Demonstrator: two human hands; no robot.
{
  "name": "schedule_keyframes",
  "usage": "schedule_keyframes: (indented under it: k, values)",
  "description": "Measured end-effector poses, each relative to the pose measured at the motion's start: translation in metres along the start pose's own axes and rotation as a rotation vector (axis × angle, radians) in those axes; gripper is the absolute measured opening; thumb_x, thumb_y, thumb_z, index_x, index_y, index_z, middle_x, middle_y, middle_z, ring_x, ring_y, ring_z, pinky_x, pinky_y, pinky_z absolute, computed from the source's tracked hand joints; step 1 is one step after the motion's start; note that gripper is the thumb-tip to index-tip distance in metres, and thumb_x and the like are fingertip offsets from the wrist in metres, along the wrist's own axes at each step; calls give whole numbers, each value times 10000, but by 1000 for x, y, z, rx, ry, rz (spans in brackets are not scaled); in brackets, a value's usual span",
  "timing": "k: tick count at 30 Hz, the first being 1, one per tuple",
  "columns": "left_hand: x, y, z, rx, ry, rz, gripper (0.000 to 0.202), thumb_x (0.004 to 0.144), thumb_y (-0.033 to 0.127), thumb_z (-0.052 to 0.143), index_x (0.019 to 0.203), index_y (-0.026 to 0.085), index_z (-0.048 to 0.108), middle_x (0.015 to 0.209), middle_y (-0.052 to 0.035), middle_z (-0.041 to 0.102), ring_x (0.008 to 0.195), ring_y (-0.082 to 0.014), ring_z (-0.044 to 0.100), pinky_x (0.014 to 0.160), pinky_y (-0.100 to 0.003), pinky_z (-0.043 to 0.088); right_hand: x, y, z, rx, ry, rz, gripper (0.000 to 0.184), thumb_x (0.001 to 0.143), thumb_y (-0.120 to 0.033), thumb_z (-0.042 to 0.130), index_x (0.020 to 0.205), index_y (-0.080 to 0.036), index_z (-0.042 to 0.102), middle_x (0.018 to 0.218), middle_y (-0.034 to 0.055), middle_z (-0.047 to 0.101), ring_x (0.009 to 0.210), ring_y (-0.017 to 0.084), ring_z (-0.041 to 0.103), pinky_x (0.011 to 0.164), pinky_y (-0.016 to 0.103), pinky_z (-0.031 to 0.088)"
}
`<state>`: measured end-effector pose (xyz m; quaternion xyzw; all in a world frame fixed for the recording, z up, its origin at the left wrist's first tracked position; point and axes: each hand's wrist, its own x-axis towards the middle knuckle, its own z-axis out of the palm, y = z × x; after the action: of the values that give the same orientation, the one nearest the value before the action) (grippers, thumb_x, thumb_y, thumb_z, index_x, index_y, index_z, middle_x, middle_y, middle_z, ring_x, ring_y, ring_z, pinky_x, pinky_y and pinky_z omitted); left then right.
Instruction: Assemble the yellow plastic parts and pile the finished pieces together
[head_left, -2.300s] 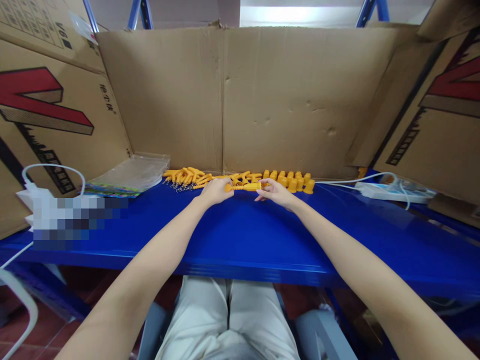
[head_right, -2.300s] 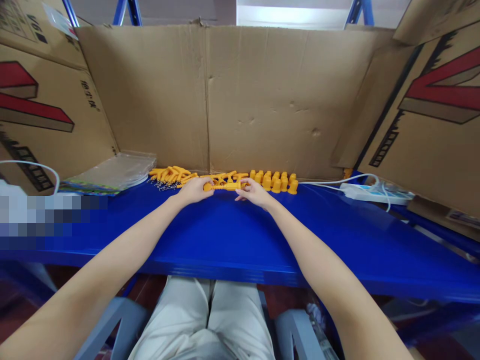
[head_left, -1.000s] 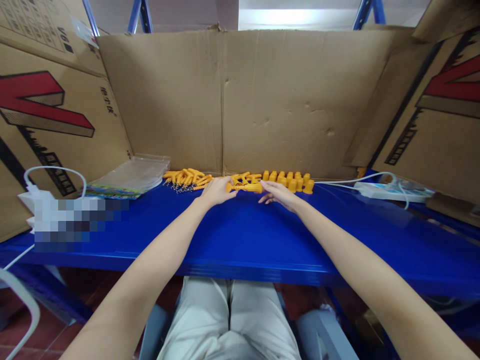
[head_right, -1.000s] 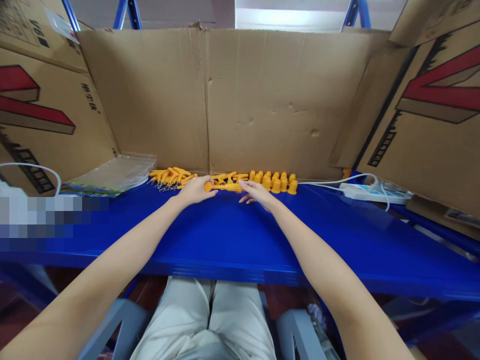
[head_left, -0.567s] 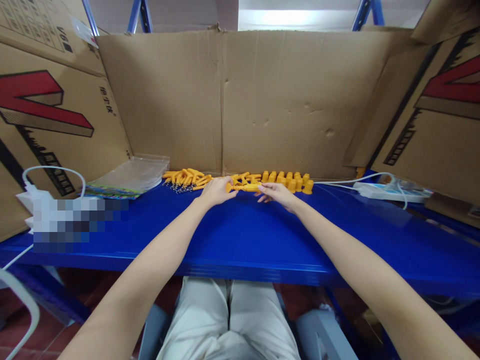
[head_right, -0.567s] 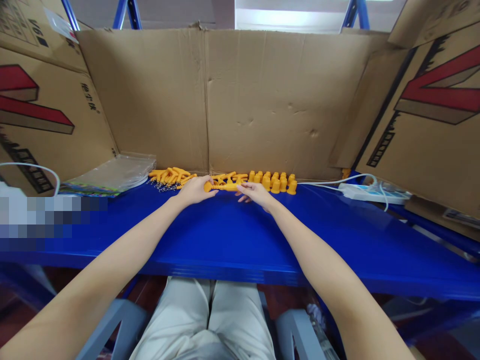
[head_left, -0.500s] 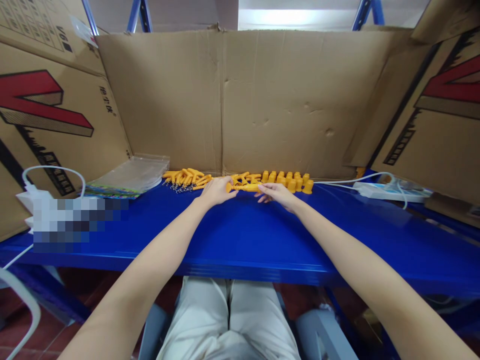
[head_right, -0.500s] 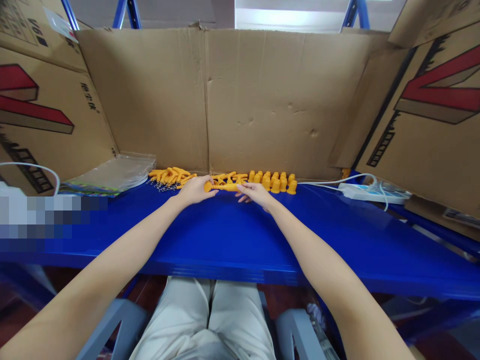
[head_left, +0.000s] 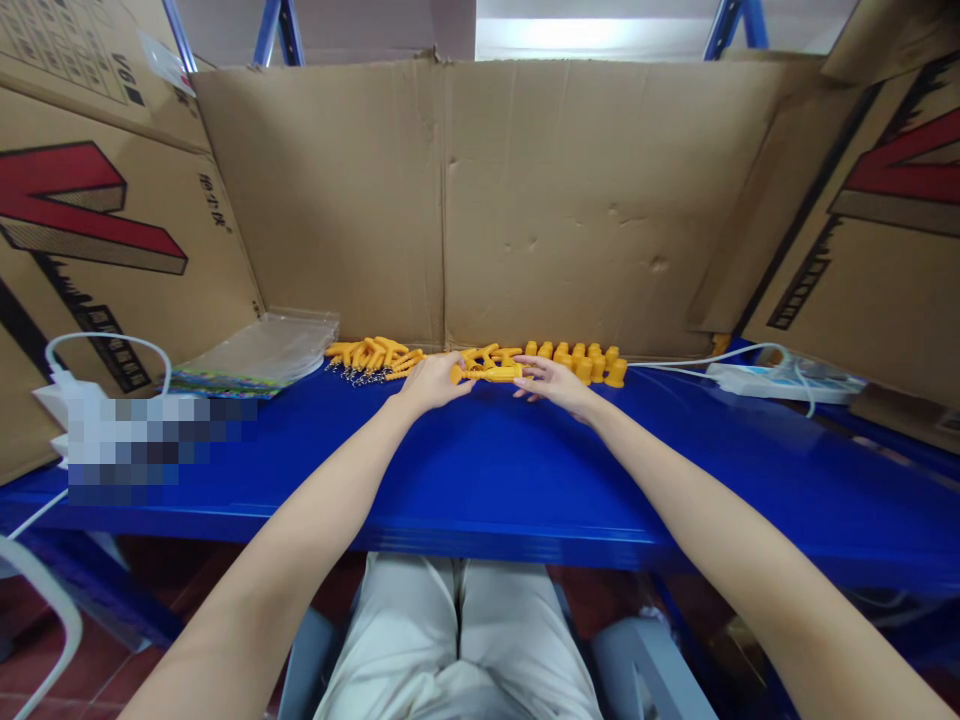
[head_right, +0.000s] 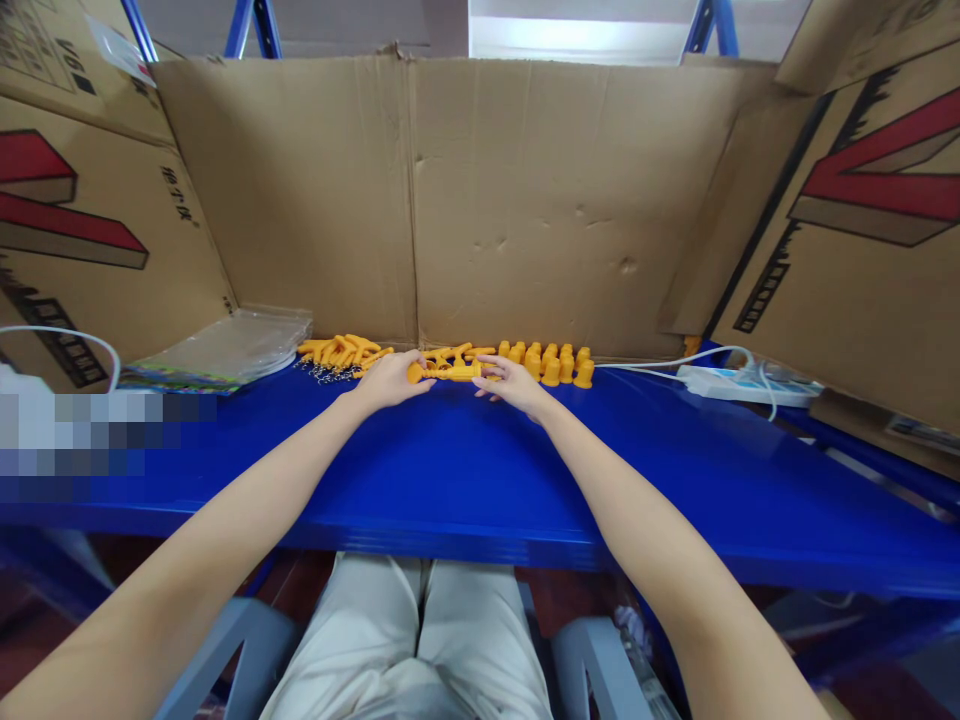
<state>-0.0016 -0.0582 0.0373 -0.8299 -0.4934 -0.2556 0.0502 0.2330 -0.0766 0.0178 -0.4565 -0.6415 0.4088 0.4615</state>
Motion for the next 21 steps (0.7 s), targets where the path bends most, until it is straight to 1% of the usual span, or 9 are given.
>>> schedule_keyframes:
  k: [1, 3, 7, 11, 13, 15, 17, 19, 21]
  values:
    - [0, 0, 0, 0, 1, 0, 360, 780, 451, 614, 1038, 201, 645, 944, -81, 710, 916, -250, 656, 759, -319, 478, 1, 1, 0, -3, 5, -15, 509, 779, -208, 732, 1267, -199, 587, 1175, 107, 667, 688, 107, 692, 571, 193, 531]
    - [0, 0, -1, 1, 7, 0, 357, 779, 453, 614, 1033, 203, 645, 944, -81, 710, 917, -249, 654, 757, -317, 478, 2, 2, 0, -12, 26, -20, 424, 790, -211, 719, 1201, -168, 627, 1097, 109, 693, 647, 102, 680, 552, 192, 523]
    - [0, 1, -1, 8, 16, 4, 346, 780, 454, 611, 1025, 212, 640, 922, -67, 709, 903, -234, 653, 758, -308, 478, 3, 3, 2, 5, 40, 6, 243, 840, -302, 678, 1021, -141, 687, 927, 90, 729, 574, 87, 644, 497, 171, 494]
    - [-1, 2, -2, 21, 16, 2, 351, 782, 447, 606, 1034, 205, 636, 922, -70, 711, 896, -232, 655, 750, -305, 475, 3, 2, 5, 19, 47, 43, 242, 873, -363, 635, 838, -131, 695, 875, 90, 730, 547, 71, 624, 491, 155, 480]
    - [-1, 3, -2, 27, 11, -1, 352, 781, 443, 607, 1035, 201, 637, 927, -73, 712, 903, -237, 655, 749, -306, 474, 3, 1, 7, 17, 59, 68, 261, 893, -361, 609, 812, -126, 688, 878, 97, 729, 545, 68, 623, 492, 153, 479]
    - [-1, 4, -3, 26, 2, 0, 350, 782, 438, 608, 1034, 198, 639, 918, -75, 714, 898, -239, 657, 749, -310, 473, 2, 0, 7, 16, 57, 89, 252, 910, -348, 583, 879, -123, 693, 919, 109, 727, 555, 70, 630, 487, 153, 480]
    - [-1, 3, -3, 22, -3, 5, 343, 784, 434, 608, 1031, 199, 641, 898, -70, 715, 884, -238, 659, 749, -309, 472, 1, 0, 6, 29, 38, 90, 243, 895, -314, 607, 1048, -138, 676, 1018, 117, 715, 603, 80, 656, 499, 157, 493]
    - [-1, 3, -3, 22, -1, 5, 337, 783, 434, 610, 1025, 203, 642, 887, -65, 715, 884, -236, 659, 748, -304, 470, 1, 1, 4, 44, 14, 63, 382, 843, -257, 671, 1212, -179, 613, 1129, 112, 686, 665, 90, 679, 527, 164, 512]
    - [-1, 2, -3, 25, 0, -1, 334, 781, 435, 611, 1021, 204, 642, 889, -63, 714, 895, -236, 658, 746, -300, 469, 2, 3, 2, 46, 0, 24, 490, 790, -211, 719, 1260, -200, 581, 1171, 101, 669, 687, 93, 684, 540, 170, 520]
